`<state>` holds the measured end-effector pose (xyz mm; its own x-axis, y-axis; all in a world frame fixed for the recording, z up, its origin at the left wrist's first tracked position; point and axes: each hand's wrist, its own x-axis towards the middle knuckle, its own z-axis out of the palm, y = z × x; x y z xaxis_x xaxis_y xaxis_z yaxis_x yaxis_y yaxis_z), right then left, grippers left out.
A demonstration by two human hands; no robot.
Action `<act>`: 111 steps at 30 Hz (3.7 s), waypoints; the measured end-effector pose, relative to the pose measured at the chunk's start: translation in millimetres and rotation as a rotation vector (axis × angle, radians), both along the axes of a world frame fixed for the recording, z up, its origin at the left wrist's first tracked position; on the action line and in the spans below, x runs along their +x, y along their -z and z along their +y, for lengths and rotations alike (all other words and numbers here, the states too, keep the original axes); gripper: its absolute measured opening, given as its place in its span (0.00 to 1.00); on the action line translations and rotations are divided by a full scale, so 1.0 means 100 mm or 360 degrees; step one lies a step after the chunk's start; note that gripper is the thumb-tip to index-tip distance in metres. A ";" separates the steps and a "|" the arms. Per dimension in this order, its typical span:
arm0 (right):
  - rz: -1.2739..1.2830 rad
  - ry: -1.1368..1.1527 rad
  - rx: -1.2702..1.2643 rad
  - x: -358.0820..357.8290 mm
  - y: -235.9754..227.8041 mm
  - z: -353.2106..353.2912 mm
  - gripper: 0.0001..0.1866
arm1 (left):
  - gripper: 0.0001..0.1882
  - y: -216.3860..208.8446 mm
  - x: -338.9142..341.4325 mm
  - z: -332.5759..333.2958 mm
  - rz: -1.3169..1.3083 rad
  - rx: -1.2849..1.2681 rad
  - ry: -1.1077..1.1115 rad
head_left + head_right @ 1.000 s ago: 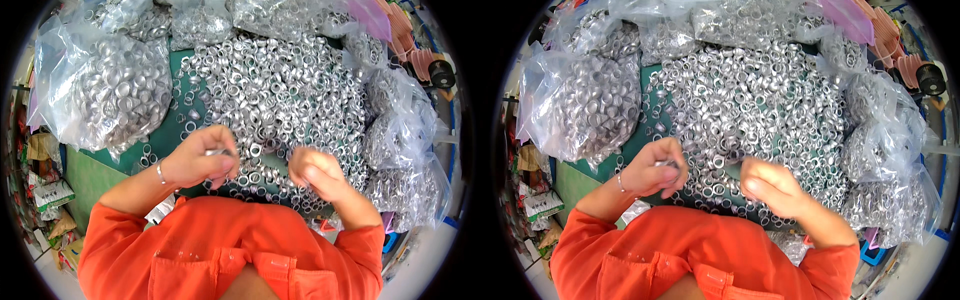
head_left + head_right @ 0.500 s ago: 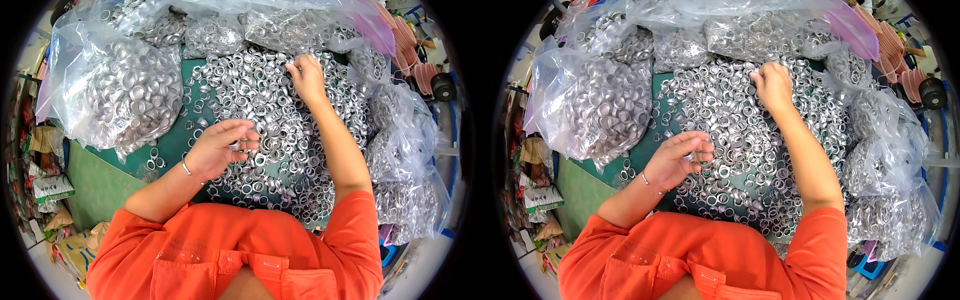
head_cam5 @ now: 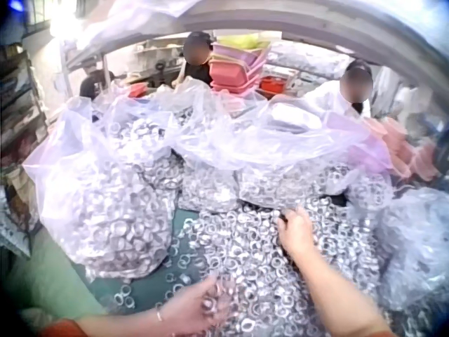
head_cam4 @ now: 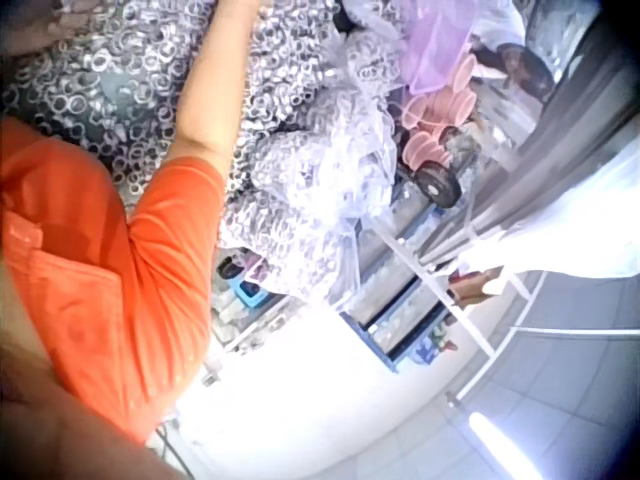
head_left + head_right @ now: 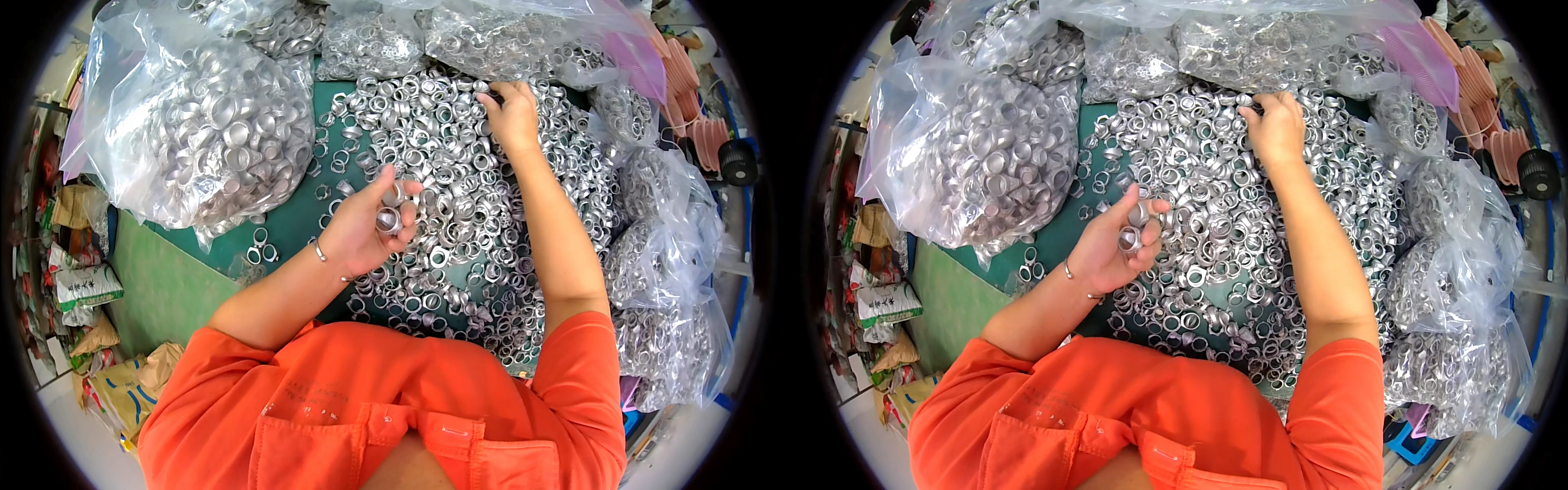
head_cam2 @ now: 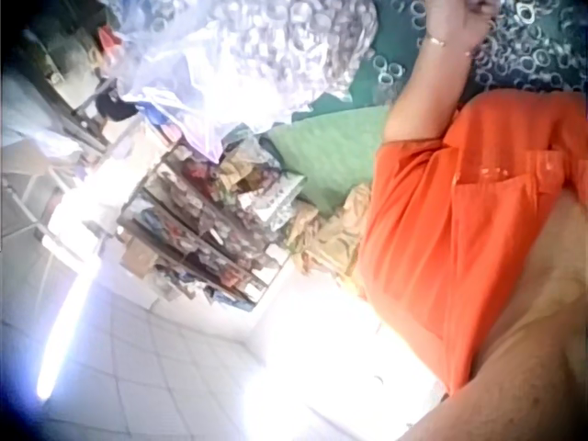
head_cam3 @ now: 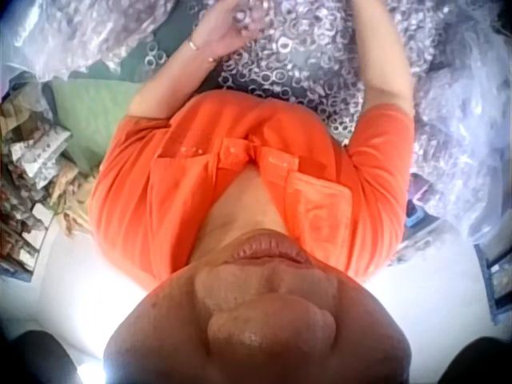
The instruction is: The person sorts through a large pile of metal eyelets on a workbench, picking them up by hand and placing them into plastic bags.
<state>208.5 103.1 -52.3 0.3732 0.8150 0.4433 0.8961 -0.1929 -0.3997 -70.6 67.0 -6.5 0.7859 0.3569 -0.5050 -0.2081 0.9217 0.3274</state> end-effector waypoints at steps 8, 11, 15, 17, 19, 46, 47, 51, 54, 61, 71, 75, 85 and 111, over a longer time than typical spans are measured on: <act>-0.0318 -0.0386 0.0198 -0.06 -0.14 -0.08 0.07 | 0.26 -0.02 0.06 0.02 -0.0258 -0.0063 -0.0087; 0.0427 -0.0482 0.0342 -0.10 -0.15 -0.23 0.06 | 0.19 -0.02 0.02 0.02 -0.0146 0.0047 -0.0136; 0.2163 -0.0750 0.0401 -0.41 -0.32 -0.73 0.03 | 0.16 0.00 0.00 0.06 -0.0130 0.0146 -0.0346; 0.2801 -0.0961 0.0417 -0.49 -0.38 -0.94 0.04 | 0.16 -0.04 0.04 0.07 -0.0046 0.0220 -0.0452; 0.3133 -0.0943 0.0500 -0.59 -0.48 -1.09 0.05 | 0.16 -0.10 0.11 0.06 0.0024 0.0488 -0.0331; 0.3781 -0.0046 0.0582 -0.84 -0.59 -2.20 0.11 | 0.20 -0.39 0.77 -0.76 0.0165 0.3164 -0.0094; 0.3432 0.0047 0.0709 -0.69 -0.67 -2.37 0.10 | 0.20 -0.37 0.78 -0.75 0.0122 0.3086 -0.0149; 0.1999 0.0466 0.1277 0.22 -1.46 -3.22 0.07 | 0.17 -0.27 0.65 -0.62 0.0226 0.3080 -0.0080; 0.0504 0.1015 0.1505 1.06 -2.22 -3.78 0.06 | 0.16 -0.23 0.58 -0.59 0.0268 0.2983 -0.0027; -0.0894 0.1989 -0.1246 2.91 -2.78 -5.81 0.26 | 0.14 -0.17 0.56 -0.54 0.0305 0.2840 0.0014; -0.1443 0.1136 -0.0208 2.62 -2.67 -4.61 0.15 | 0.20 0.06 0.30 -0.37 0.0704 0.3478 0.0275; -0.0734 0.0200 0.0020 0.67 -1.65 -3.02 0.09 | 0.21 0.14 0.29 -0.44 0.0906 0.3582 0.0373; 0.0080 0.0295 -0.0210 -0.26 -0.34 -2.20 0.04 | 0.10 0.04 0.41 -0.36 0.0656 0.3450 -0.0064; 0.0193 -0.0638 0.0059 -1.23 -0.59 -1.83 0.07 | 0.05 -0.26 -1.21 -0.11 0.1513 0.2622 -0.0331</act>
<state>85.3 -79.9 6.8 0.0807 0.8906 0.4476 0.8434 0.1783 -0.5068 -191.5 56.1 19.6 0.3824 0.9005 0.2072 0.4903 -0.3878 0.7805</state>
